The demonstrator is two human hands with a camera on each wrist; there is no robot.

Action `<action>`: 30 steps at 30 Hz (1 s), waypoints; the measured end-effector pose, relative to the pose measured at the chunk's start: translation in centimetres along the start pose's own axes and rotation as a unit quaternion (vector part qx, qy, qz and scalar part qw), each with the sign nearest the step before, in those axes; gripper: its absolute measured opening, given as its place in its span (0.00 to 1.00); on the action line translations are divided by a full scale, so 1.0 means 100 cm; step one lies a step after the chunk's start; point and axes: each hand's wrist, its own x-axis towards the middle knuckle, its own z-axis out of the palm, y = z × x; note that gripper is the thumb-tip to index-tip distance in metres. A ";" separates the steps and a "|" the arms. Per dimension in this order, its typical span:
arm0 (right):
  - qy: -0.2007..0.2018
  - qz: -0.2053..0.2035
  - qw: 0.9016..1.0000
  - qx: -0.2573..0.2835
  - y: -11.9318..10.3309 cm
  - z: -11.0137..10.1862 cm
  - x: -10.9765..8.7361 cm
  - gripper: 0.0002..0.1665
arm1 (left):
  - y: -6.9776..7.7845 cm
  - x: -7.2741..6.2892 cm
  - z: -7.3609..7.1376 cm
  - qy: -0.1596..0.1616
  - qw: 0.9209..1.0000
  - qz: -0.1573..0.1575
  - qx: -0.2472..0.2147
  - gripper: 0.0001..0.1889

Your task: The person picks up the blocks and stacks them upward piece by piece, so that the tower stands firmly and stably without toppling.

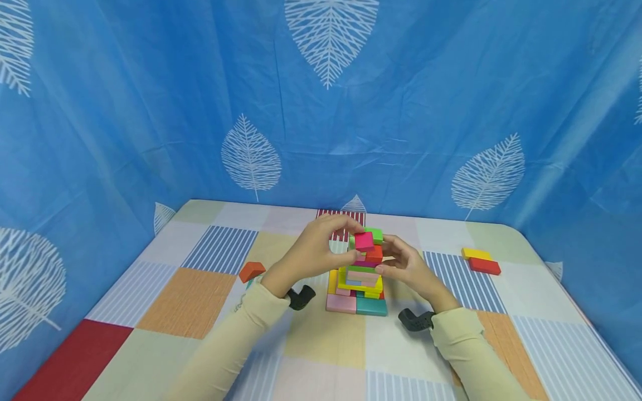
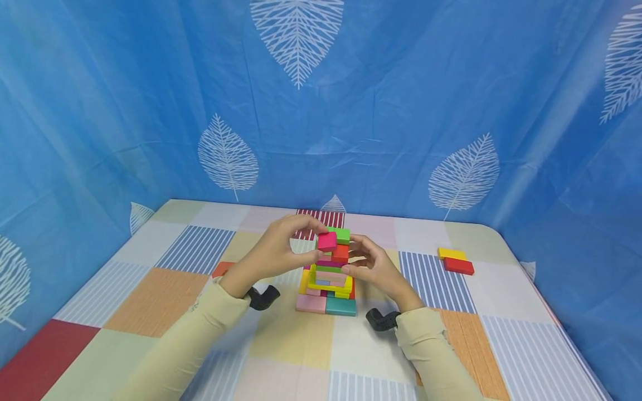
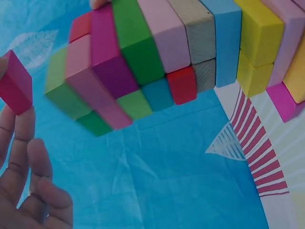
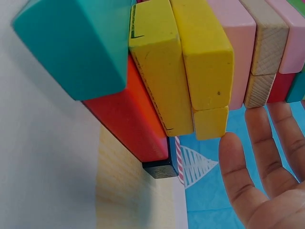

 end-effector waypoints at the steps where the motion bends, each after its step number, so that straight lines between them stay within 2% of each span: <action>1: -0.001 -0.002 1.000 0.000 0.000 0.000 0.000 0.36 | 0.000 0.003 0.003 -0.002 1.000 0.001 0.007 0.20; 8: -0.007 -0.007 1.000 0.003 0.001 -0.001 0.000 0.35 | 0.001 0.016 0.019 -0.004 0.999 0.018 0.041 0.16; 14: -0.008 -0.008 1.000 0.001 0.001 -0.001 0.000 0.35 | 0.000 0.019 0.023 -0.007 0.997 0.039 0.073 0.15; 20: -0.007 -0.010 1.000 0.002 0.000 -0.002 0.001 0.35 | -0.002 0.018 0.025 -0.005 0.996 0.043 0.075 0.15; 24: -0.007 -0.007 1.000 0.002 -0.002 -0.003 0.000 0.36 | -0.009 0.013 0.021 0.010 0.999 0.036 0.031 0.23; 27: 0.004 0.001 1.000 -0.003 -0.005 -0.003 -0.001 0.36 | -0.019 0.008 0.016 0.021 0.999 0.003 -0.029 0.32; 30: 0.024 0.006 1.000 -0.009 -0.010 -0.002 -0.001 0.37 | -0.030 0.002 0.012 0.014 0.996 -0.039 -0.081 0.38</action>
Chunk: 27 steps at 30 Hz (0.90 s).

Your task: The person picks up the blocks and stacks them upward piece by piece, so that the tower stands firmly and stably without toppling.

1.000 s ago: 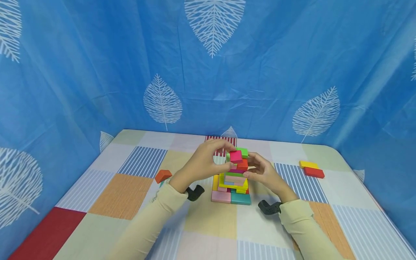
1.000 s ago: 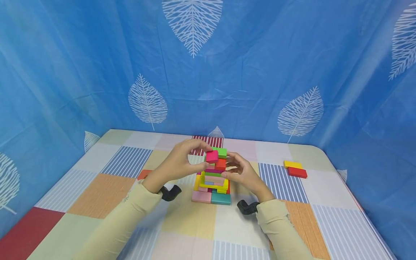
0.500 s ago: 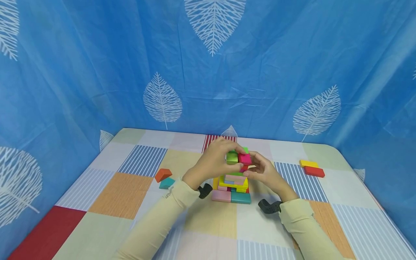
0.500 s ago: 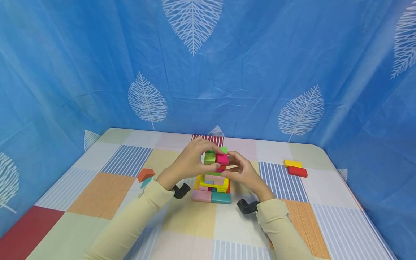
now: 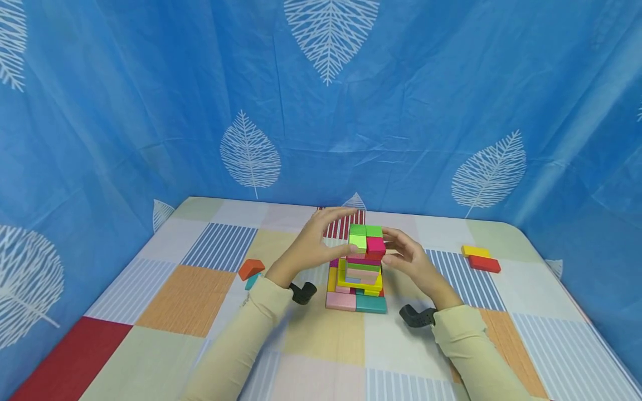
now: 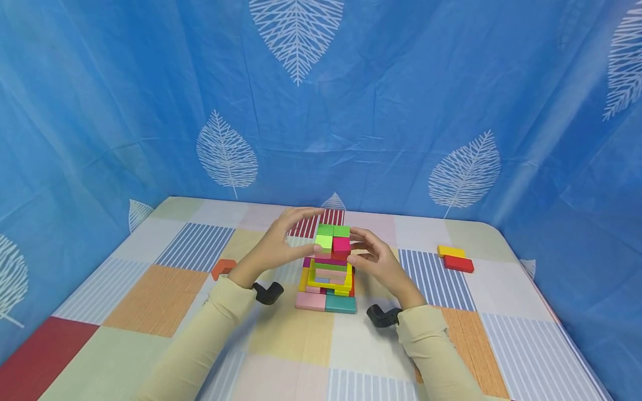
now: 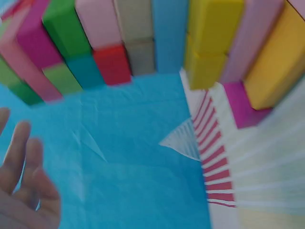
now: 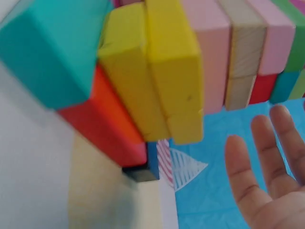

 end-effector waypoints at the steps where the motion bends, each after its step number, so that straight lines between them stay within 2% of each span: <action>1: 0.007 -0.001 1.000 -0.001 -0.002 0.000 0.000 0.37 | -0.003 -0.001 -0.001 -0.007 1.000 -0.014 -0.014 0.39; 4: 0.021 -0.014 1.000 0.005 -0.005 0.003 0.001 0.37 | -0.012 -0.004 -0.003 -0.033 0.998 -0.045 -0.042 0.39; 8: 0.038 -0.041 0.998 0.012 -0.009 0.006 0.002 0.36 | -0.017 -0.005 -0.001 -0.047 0.996 -0.062 -0.050 0.38; 12: 0.050 -0.053 0.997 0.013 -0.011 0.008 0.003 0.34 | -0.016 -0.005 0.001 -0.042 0.996 -0.070 -0.045 0.36; 21: 0.056 -0.035 0.998 0.006 -0.017 0.011 0.003 0.35 | -0.017 -0.003 0.002 -0.042 0.995 -0.079 -0.038 0.35; 27: 0.046 -0.022 0.999 -0.006 -0.021 0.002 0.001 0.38 | -0.021 -0.003 0.001 -0.054 0.995 -0.070 -0.039 0.40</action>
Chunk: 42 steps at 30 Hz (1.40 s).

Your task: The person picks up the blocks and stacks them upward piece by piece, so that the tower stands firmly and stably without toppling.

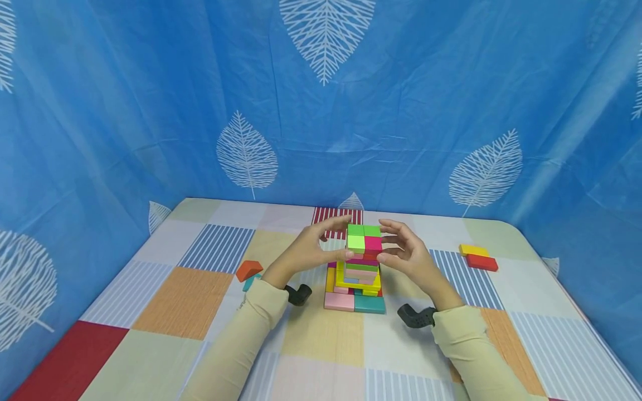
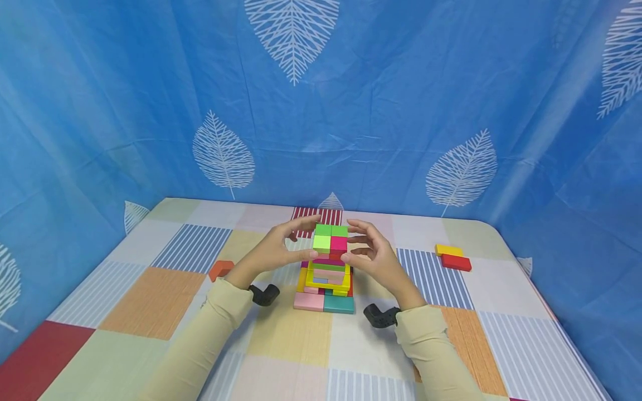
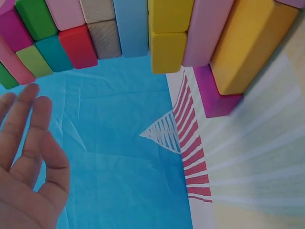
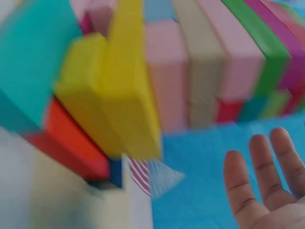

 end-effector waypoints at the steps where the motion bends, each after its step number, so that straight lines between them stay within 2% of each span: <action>1: 0.003 0.000 1.000 -0.006 -0.001 -0.005 -0.001 0.37 | -0.001 0.000 0.000 -0.004 1.000 0.000 0.001 0.41; 6: 0.061 0.011 0.996 -0.068 -0.004 -0.043 -0.008 0.28 | -0.004 0.001 0.002 -0.024 1.000 -0.007 0.008 0.41; 9: 0.113 0.028 0.988 -0.106 0.002 -0.075 -0.019 0.22 | -0.005 0.002 0.003 -0.029 0.999 -0.011 0.012 0.41; 11: 0.151 0.057 0.978 -0.132 0.011 -0.095 -0.027 0.20 | -0.005 0.002 0.004 -0.030 0.999 -0.013 0.014 0.41; 14: 0.212 0.136 0.952 -0.173 0.029 -0.119 -0.039 0.23 | -0.005 0.000 0.004 -0.030 0.999 -0.015 0.018 0.41; 17: 0.261 0.238 0.914 -0.198 0.045 -0.136 -0.049 0.27 | -0.005 0.000 0.005 -0.029 0.999 -0.013 0.021 0.41; 19: 0.276 0.293 0.893 -0.202 0.055 -0.146 -0.055 0.29 | -0.005 0.000 0.005 -0.030 0.999 -0.014 0.021 0.41; 22: 0.259 0.349 0.872 -0.223 0.064 -0.159 -0.061 0.34 | -0.004 0.000 0.005 -0.031 0.999 -0.015 0.017 0.41; 25: 0.222 0.374 0.865 -0.251 0.070 -0.166 -0.064 0.38 | -0.003 0.001 0.006 -0.032 0.999 -0.016 0.013 0.40; 29: 0.200 0.367 0.864 -0.280 0.074 -0.165 -0.065 0.36 | -0.002 0.001 0.005 -0.030 0.999 -0.016 0.010 0.39; 32: 0.188 0.345 0.868 -0.303 0.070 -0.163 -0.066 0.33 | -0.002 0.001 0.005 -0.026 0.999 -0.016 0.009 0.38; 37: 0.161 0.250 0.897 -0.327 0.052 -0.151 -0.061 0.31 | -0.002 0.000 0.005 -0.021 1.000 -0.010 0.008 0.37; 40: 0.164 0.185 0.917 -0.315 0.037 -0.138 -0.052 0.30 | -0.002 -0.001 0.005 -0.018 1.000 -0.006 0.004 0.37; 42: 0.170 0.152 0.925 -0.303 0.025 -0.127 -0.044 0.29 | -0.001 0.000 0.005 -0.018 1.000 -0.004 0.001 0.36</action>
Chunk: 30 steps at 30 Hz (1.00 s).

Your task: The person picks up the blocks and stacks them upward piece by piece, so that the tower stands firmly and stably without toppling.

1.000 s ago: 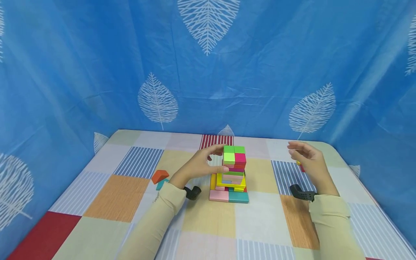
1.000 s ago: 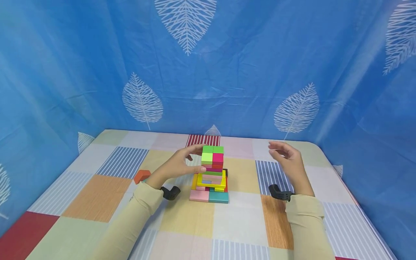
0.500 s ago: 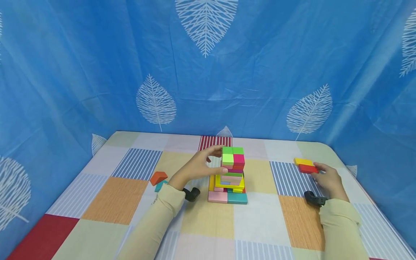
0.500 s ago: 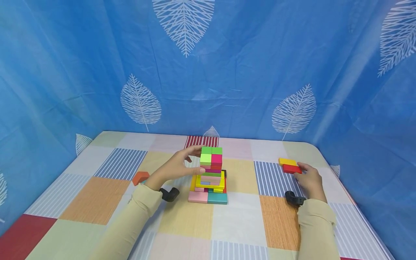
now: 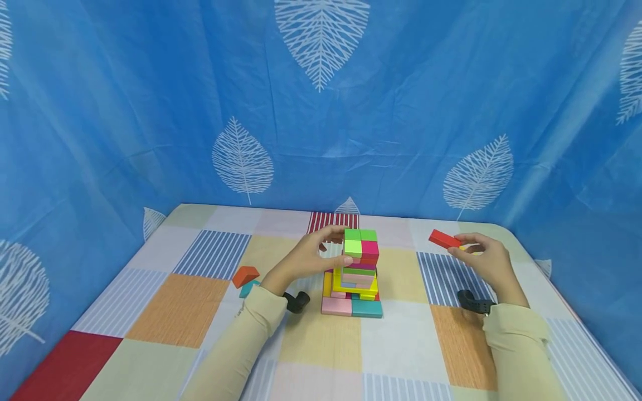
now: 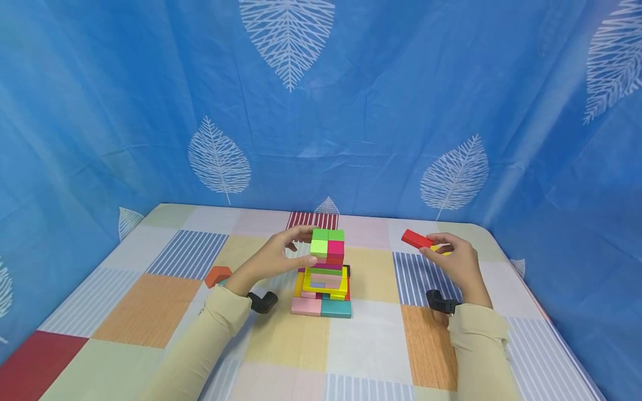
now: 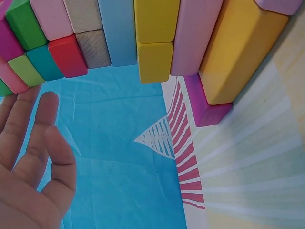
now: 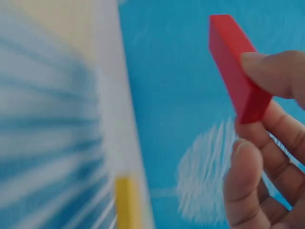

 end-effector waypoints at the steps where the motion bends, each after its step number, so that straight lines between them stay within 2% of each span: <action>1: 0.006 -0.014 1.000 0.008 -0.008 0.002 0.000 0.28 | 0.000 0.000 0.000 0.000 1.000 0.001 0.000 0.36; 4: 0.019 -0.048 0.998 0.031 -0.031 0.008 0.000 0.27 | -0.001 -0.001 0.000 0.000 1.000 0.001 0.001 0.36; 8: 0.027 -0.068 0.995 0.070 -0.057 0.018 -0.001 0.27 | -0.001 -0.002 0.000 0.003 1.000 -0.002 0.005 0.36; 13: 0.019 -0.091 0.989 0.115 -0.081 0.028 -0.004 0.25 | 0.000 -0.002 0.000 0.007 1.000 -0.005 0.005 0.35; 17: -0.004 -0.104 0.984 0.144 -0.098 0.036 -0.007 0.24 | -0.001 0.000 0.001 0.008 1.000 -0.004 0.006 0.35; 21: -0.044 -0.110 0.978 0.172 -0.113 0.045 -0.007 0.23 | 0.000 0.000 0.001 0.011 1.000 -0.007 0.006 0.35; 25: -0.087 -0.117 0.974 0.176 -0.126 0.056 -0.004 0.24 | 0.000 0.000 0.001 0.012 1.000 -0.014 0.005 0.35; 30: -0.120 -0.123 0.972 0.162 -0.135 0.063 0.000 0.24 | -0.002 0.001 0.001 0.011 1.000 -0.015 0.003 0.36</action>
